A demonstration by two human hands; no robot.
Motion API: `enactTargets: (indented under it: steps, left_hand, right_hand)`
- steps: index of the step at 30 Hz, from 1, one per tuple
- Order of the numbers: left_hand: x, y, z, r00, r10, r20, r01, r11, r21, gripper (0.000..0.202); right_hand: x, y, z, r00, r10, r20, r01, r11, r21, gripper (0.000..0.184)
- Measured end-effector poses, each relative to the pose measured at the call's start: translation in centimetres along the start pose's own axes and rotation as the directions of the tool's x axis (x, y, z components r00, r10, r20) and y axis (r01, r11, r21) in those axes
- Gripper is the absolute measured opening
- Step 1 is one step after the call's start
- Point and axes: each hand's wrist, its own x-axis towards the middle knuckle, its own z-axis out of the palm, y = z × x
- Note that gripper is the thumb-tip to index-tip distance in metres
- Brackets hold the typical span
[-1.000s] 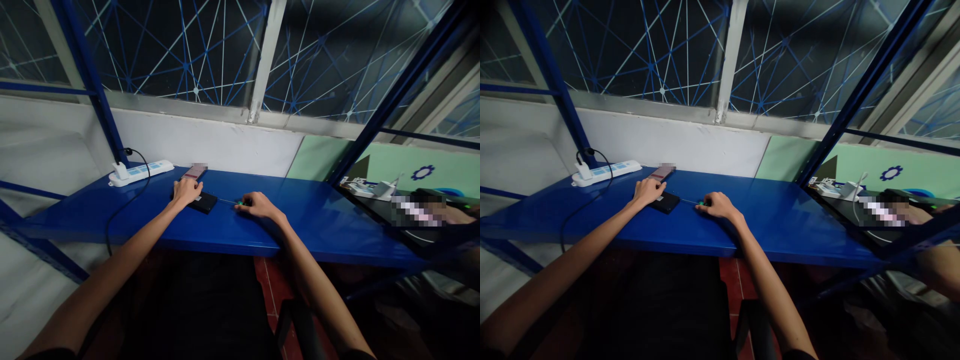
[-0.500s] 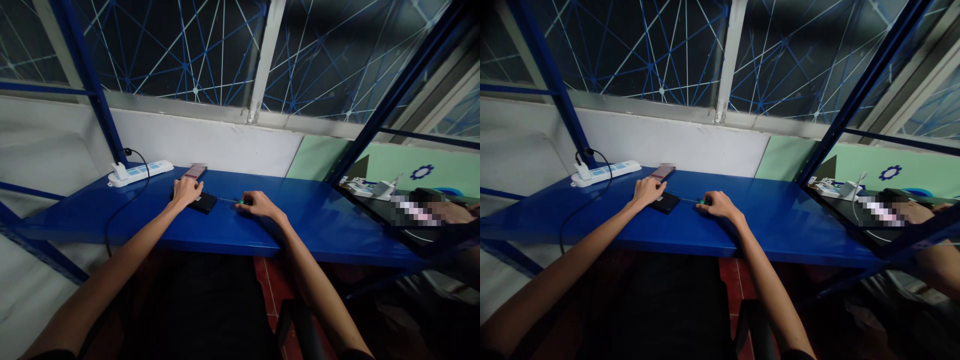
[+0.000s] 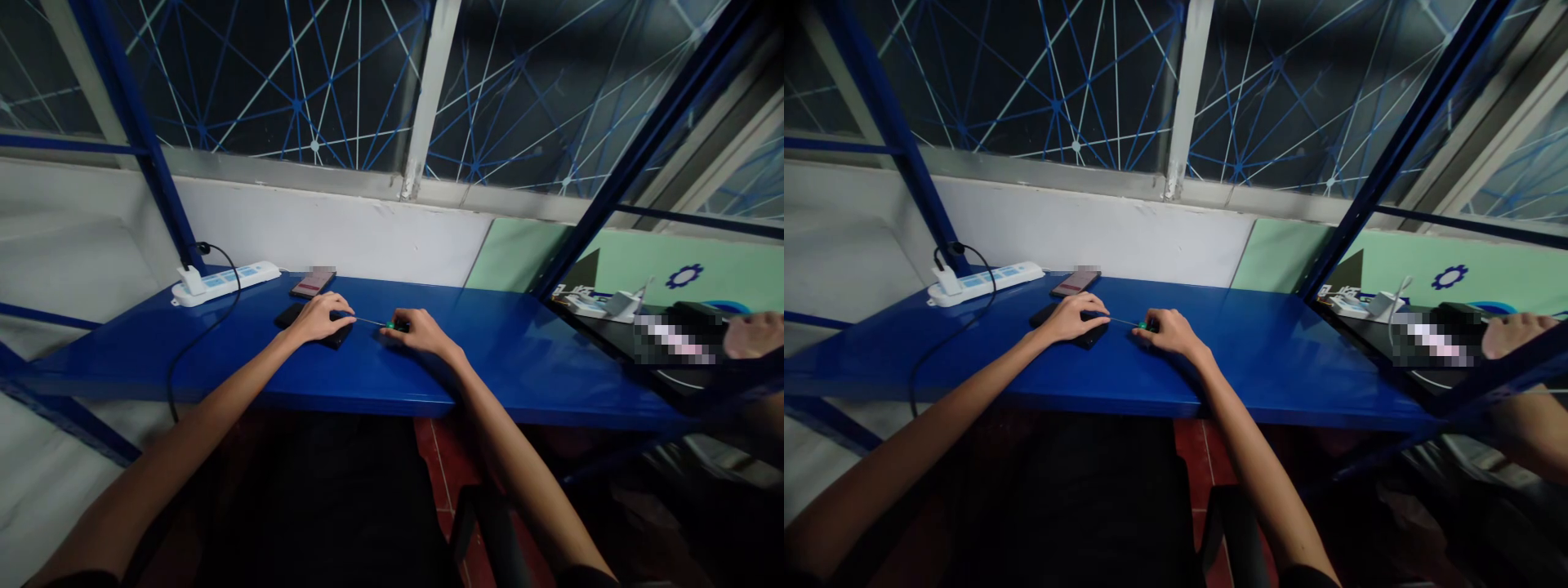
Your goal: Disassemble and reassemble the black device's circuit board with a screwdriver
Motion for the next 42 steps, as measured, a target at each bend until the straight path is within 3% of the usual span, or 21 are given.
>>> enactTargets:
  steps: [6, 11, 16, 20, 26, 32, 42]
  left_hand:
    - [0.1, -0.4, 0.1, 0.999, 0.049, 0.002, -0.049, 0.999, 0.005, 0.023]
    - [0.2, -0.6, 0.0, 0.999, -0.049, -0.014, 0.050, 0.997, 0.066, 0.026]
    - [0.2, -0.7, -0.2, 0.989, -0.118, -0.090, 0.134, 0.970, 0.204, 0.031]
    - [0.2, -1.0, 0.0, 0.982, -0.161, -0.101, 0.182, 0.952, 0.247, 0.036]
    - [0.1, -1.2, 0.3, 0.990, -0.130, -0.058, 0.141, 0.953, 0.267, 0.038]
    - [0.2, -0.3, 0.0, 0.969, -0.241, -0.058, 0.247, 0.920, 0.306, 0.035]
    - [0.3, 0.3, 0.0, 0.944, -0.324, -0.066, 0.326, 0.881, 0.343, 0.035]
  right_hand:
    - [0.0, 0.1, -0.1, 1.000, 0.002, 0.007, -0.002, 1.000, 0.014, 0.032]
    - [0.0, 0.2, -0.2, 1.000, 0.006, 0.015, -0.007, 0.998, 0.066, 0.034]
    - [-0.2, 0.1, 0.0, 0.974, -0.070, 0.217, 0.009, 0.962, 0.272, 0.038]
    - [-0.2, -0.1, 0.0, 0.938, -0.089, 0.335, -0.029, 0.943, 0.331, 0.037]
    - [-0.1, -0.2, 0.4, 0.938, -0.089, 0.335, -0.030, 0.942, 0.334, 0.041]
    - [-0.1, -0.3, 0.5, 0.939, -0.104, 0.327, -0.020, 0.935, 0.355, 0.040]
    - [-0.2, -0.3, 0.4, 0.943, -0.099, 0.319, -0.017, 0.940, 0.341, 0.040]
